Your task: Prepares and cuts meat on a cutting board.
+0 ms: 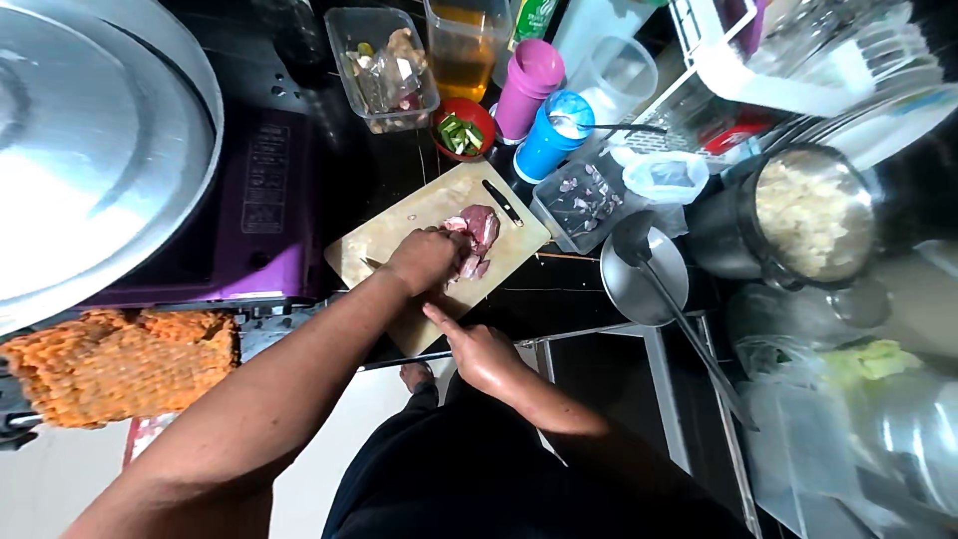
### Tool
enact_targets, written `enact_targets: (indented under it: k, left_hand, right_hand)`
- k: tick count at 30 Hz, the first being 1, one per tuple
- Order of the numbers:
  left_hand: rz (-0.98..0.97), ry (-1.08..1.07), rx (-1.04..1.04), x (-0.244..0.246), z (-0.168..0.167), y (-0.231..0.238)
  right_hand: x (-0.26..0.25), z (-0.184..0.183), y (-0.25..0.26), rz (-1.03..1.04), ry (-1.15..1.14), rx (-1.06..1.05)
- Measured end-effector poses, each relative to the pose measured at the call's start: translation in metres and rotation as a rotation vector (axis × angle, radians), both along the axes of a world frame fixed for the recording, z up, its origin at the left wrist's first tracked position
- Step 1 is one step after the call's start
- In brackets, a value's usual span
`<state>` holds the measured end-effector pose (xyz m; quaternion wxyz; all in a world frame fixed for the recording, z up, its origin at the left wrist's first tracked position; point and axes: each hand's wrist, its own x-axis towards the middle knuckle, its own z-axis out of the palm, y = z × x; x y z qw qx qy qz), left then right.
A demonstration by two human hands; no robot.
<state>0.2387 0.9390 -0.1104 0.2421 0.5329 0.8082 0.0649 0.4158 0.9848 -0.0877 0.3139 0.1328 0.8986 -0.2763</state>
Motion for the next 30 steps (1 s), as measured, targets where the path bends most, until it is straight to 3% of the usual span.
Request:
enact_targets:
  k: [4, 10, 13, 16, 22, 27, 30]
  left_hand:
    - [0.085, -0.134, 0.039, -0.003, -0.003, -0.004]
    - [0.362, -0.341, 0.545, -0.005, 0.033, -0.031]
    - [0.454, -0.333, 0.698, 0.003, 0.043, -0.045]
    - [0.466, -0.203, 0.807, 0.011, 0.021, -0.054]
    - [0.337, -0.050, 0.664, 0.036, -0.061, -0.100]
    - [0.452, -0.010, 0.812, 0.048, -0.072, -0.111]
    - [0.522, 0.040, 0.794, 0.049, -0.074, -0.105]
  right_hand:
    - [-0.003, -0.001, -0.001, -0.033, -0.013, -0.026]
    - [0.001, -0.002, 0.018, -0.123, 0.035, 0.061]
    - [0.008, -0.002, 0.017, -0.086, 0.045, -0.025]
    - [0.007, -0.005, 0.025, -0.090, 0.053, -0.081]
    - [0.009, -0.003, 0.038, -0.201, 0.069, 0.034]
    - [0.022, -0.002, 0.021, -0.110, 0.256, 0.122]
    - [0.022, 0.004, 0.012, -0.057, 0.197, 0.195]
